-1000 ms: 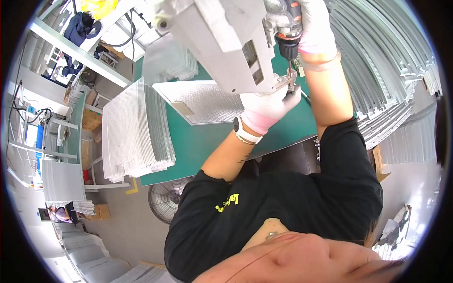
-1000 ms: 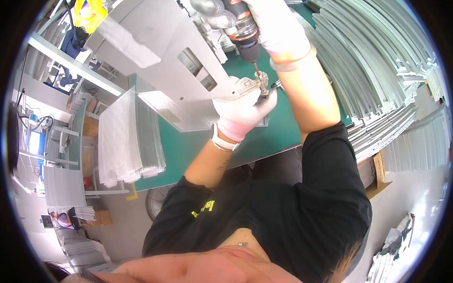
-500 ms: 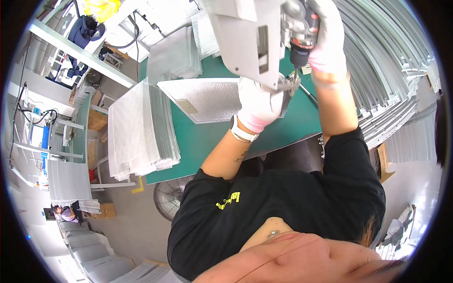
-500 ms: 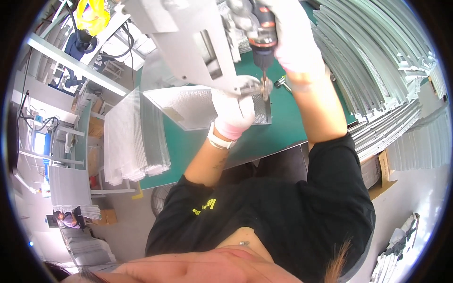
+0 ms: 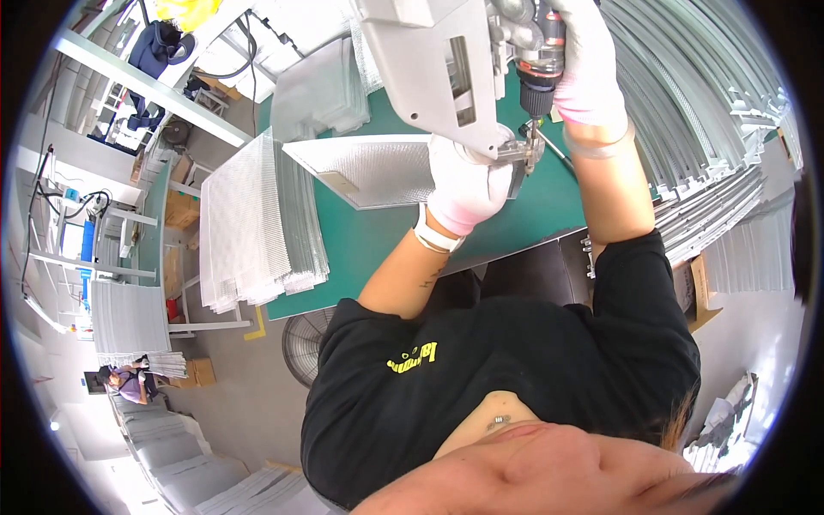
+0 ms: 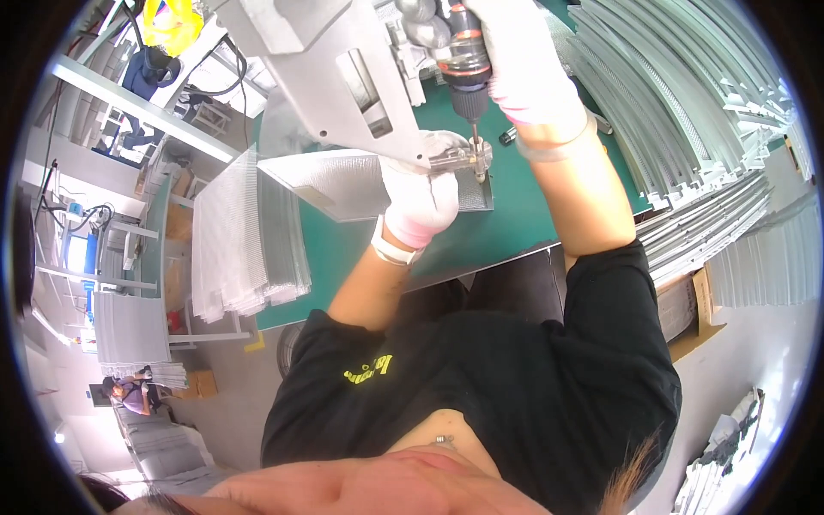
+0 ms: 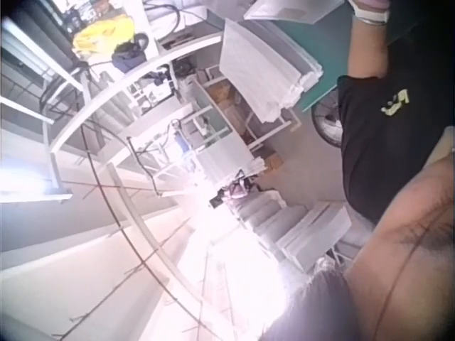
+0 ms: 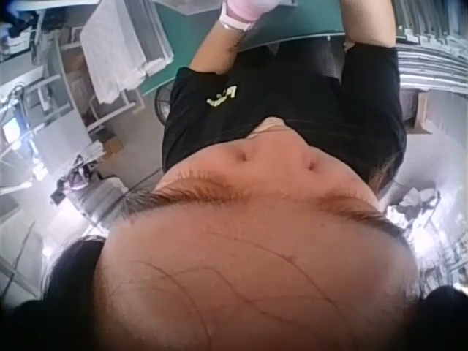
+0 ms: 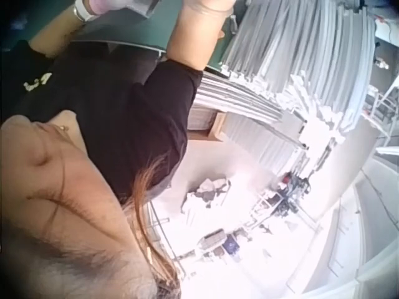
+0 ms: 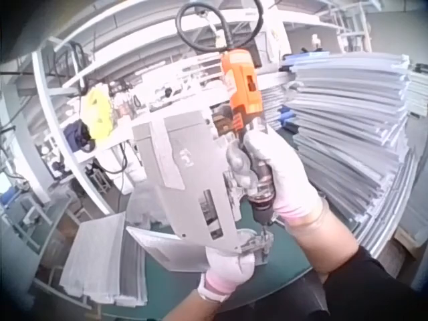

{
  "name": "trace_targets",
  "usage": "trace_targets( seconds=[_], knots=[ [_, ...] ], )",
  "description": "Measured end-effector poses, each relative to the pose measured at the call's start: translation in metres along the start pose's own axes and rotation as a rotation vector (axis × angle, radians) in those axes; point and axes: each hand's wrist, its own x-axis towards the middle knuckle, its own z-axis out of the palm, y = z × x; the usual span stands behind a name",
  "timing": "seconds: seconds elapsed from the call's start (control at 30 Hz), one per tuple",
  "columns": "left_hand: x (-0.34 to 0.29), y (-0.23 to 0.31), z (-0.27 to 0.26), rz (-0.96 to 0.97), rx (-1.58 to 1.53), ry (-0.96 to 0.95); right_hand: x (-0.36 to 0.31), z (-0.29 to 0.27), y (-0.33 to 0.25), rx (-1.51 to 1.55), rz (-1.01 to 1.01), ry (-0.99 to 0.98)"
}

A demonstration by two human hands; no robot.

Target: Assembling industrial mesh filters by fitting metal frames and securing them using a power screwdriver and a hammer.

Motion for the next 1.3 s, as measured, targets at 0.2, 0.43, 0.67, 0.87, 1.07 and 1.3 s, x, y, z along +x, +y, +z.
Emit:
trace_targets(
  seconds=[0.2,0.43,0.67,0.87,1.07,1.3],
  knots=[
    [0.007,0.013,-0.002,0.024,0.009,0.02,0.038,0.017,-0.05,-0.096,-0.314,0.044],
    [0.014,0.021,-0.004,-0.001,0.071,-0.062,0.04,0.022,-0.052,-0.12,-0.31,0.077],
    [0.014,0.013,0.008,0.067,0.26,-0.096,0.041,0.032,-0.05,-0.144,-0.275,0.039],
    [0.015,0.011,0.024,0.056,0.357,0.058,0.046,0.029,-0.048,-0.307,-0.219,0.037],
    [0.017,0.008,0.025,0.052,0.327,0.078,0.058,0.022,-0.047,0.488,0.238,-0.123],
    [0.016,0.011,0.02,-0.046,0.28,-0.028,0.049,0.025,-0.03,-0.215,-0.143,-0.185]
  ],
)
